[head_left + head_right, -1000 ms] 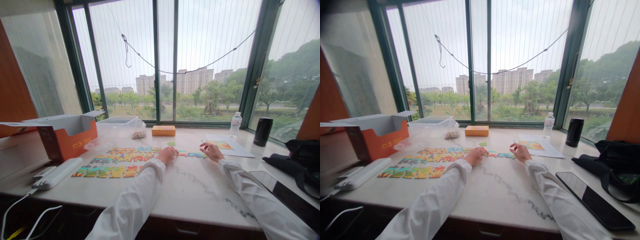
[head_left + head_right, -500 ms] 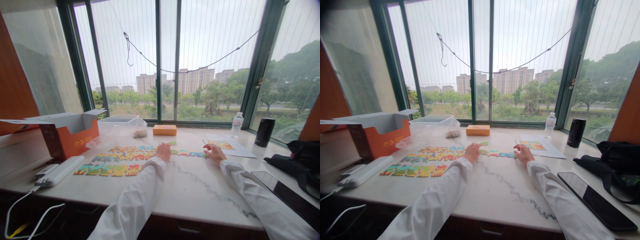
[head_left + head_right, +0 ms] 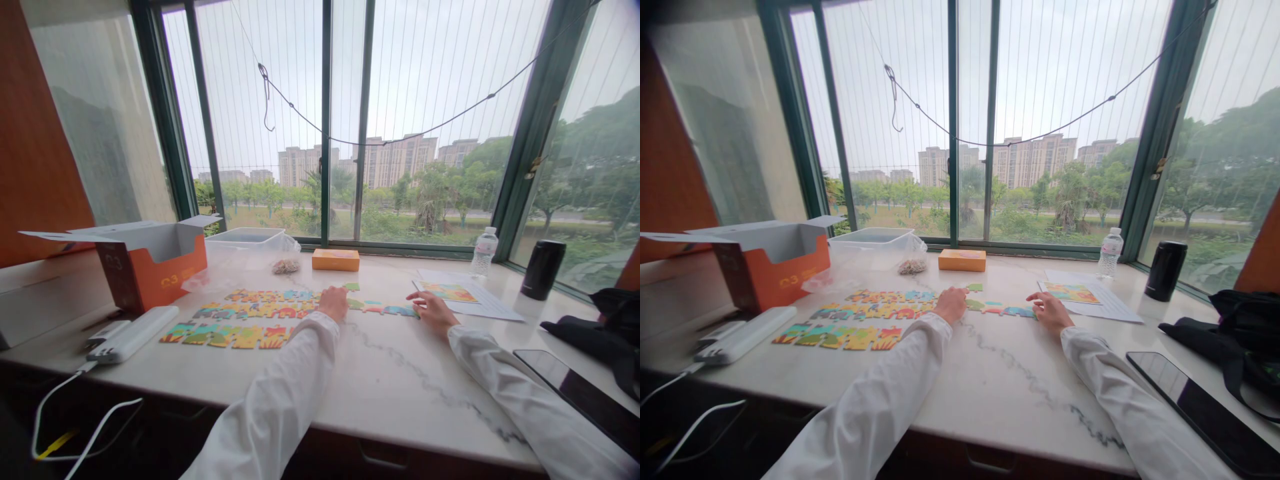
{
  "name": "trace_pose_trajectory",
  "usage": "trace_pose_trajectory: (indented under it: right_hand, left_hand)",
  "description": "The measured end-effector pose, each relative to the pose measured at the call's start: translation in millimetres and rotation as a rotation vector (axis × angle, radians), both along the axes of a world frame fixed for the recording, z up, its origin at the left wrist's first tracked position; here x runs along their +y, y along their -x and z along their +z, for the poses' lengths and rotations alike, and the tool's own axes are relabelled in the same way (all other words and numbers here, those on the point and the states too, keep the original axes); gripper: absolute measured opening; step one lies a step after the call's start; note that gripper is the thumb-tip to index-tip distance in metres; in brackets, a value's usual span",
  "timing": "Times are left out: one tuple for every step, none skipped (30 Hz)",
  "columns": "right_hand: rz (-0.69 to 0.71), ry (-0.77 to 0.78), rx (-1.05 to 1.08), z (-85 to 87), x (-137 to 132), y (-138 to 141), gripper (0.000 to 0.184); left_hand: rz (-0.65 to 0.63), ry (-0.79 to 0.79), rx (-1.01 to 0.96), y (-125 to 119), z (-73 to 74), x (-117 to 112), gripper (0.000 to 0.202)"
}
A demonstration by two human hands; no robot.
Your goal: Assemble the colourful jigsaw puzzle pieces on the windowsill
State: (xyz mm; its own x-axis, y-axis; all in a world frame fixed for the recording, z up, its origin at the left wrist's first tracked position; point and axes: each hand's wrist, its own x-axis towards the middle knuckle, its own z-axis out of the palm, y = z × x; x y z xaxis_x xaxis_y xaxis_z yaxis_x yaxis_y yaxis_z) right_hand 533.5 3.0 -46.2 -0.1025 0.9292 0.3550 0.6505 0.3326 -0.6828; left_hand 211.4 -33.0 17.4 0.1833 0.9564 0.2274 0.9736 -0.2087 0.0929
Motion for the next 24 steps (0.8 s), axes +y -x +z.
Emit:
trace_pose_trajectory:
  right_hand:
    - [0.004,-0.012,-0.007,0.9,0,0,0.027]
    - [0.003,-0.025,-0.013,2.0,-1,0,0.026]
    - [-0.004,-0.040,-0.016,3.1,-2,1,0.025]
    - [-0.018,-0.056,-0.021,4.2,-2,1,0.024]
    - [-0.036,-0.074,-0.031,5.3,-3,1,0.024]
    - [-0.051,-0.091,-0.047,6.3,-3,2,0.023]
    - [-0.062,-0.108,-0.070,7.3,-3,4,0.023]
    - [-0.063,-0.123,-0.096,8.2,-3,6,0.023]
    - [-0.057,-0.135,-0.124,9.3,-3,8,0.023]
    - [-0.045,-0.142,-0.152,10.5,-1,12,0.022]
    - [-0.030,-0.144,-0.177,12.0,1,17,0.022]
    - [-0.016,-0.144,-0.202,13.8,4,23,0.022]
    - [-0.006,-0.141,-0.224,15.9,7,30,0.022]
    - [0.001,-0.134,-0.245,18.2,12,39,0.022]
    - [0.005,-0.124,-0.264,20.5,17,48,0.023]
    - [0.006,-0.110,-0.280,22.7,23,59,0.023]
    - [0.007,-0.094,-0.296,24.7,30,71,0.024]
    - [0.005,-0.077,-0.312,26.4,36,82,0.025]
    - [-0.002,-0.058,-0.331,27.5,43,94,0.026]
    - [-0.012,-0.039,-0.354,28.2,50,106,0.028]
    - [-0.028,-0.022,-0.375,28.3,57,117,0.029]
    - [-0.043,-0.008,-0.392,28.0,64,127,0.029]
    - [-0.058,0.004,-0.404,27.2,71,136,0.030]
    - [-0.071,0.011,-0.411,26.1,77,144,0.030]
  left_hand:
    - [-0.001,-0.002,-0.009,0,0.2,0,0.039]
    - [-0.002,-0.007,-0.016,0,0.4,-1,0.038]
    - [0.000,-0.012,-0.022,0,0.4,-1,0.038]
    - [0.003,-0.017,-0.024,1,0.4,-1,0.039]
    - [0.008,-0.020,-0.023,1,0.1,0,0.040]
    - [0.012,-0.024,-0.020,1,-0.5,0,0.041]
    - [0.016,-0.024,-0.017,2,-1.2,1,0.042]
    - [0.018,-0.021,-0.019,2,-2.3,2,0.043]
    - [0.018,-0.016,-0.026,3,-3.5,4,0.043]
    - [0.017,-0.007,-0.040,3,-4.8,5,0.043]
    - [0.012,0.003,-0.055,4,-6.2,7,0.042]
    - [0.005,0.013,-0.065,4,-7.6,8,0.040]
    - [-0.004,0.020,-0.069,4,-9.1,10,0.039]
    - [-0.016,0.021,-0.067,3,-10.7,11,0.037]
    - [-0.028,0.015,-0.063,3,-12.4,12,0.036]
    - [-0.042,0.004,-0.058,2,-14.1,13,0.035]
    - [-0.056,-0.009,-0.055,1,-16.0,14,0.034]
    - [-0.069,-0.022,-0.055,1,-17.8,15,0.034]
    - [-0.082,-0.032,-0.056,1,-19.7,16,0.035]
    - [-0.097,-0.038,-0.058,0,-21.5,17,0.036]
    - [-0.113,-0.038,-0.060,0,-23.2,18,0.038]
    - [-0.126,-0.034,-0.063,1,-24.7,19,0.039]
    - [-0.138,-0.028,-0.066,1,-26.0,19,0.039]
    - [-0.147,-0.020,-0.069,1,-27.1,20,0.039]
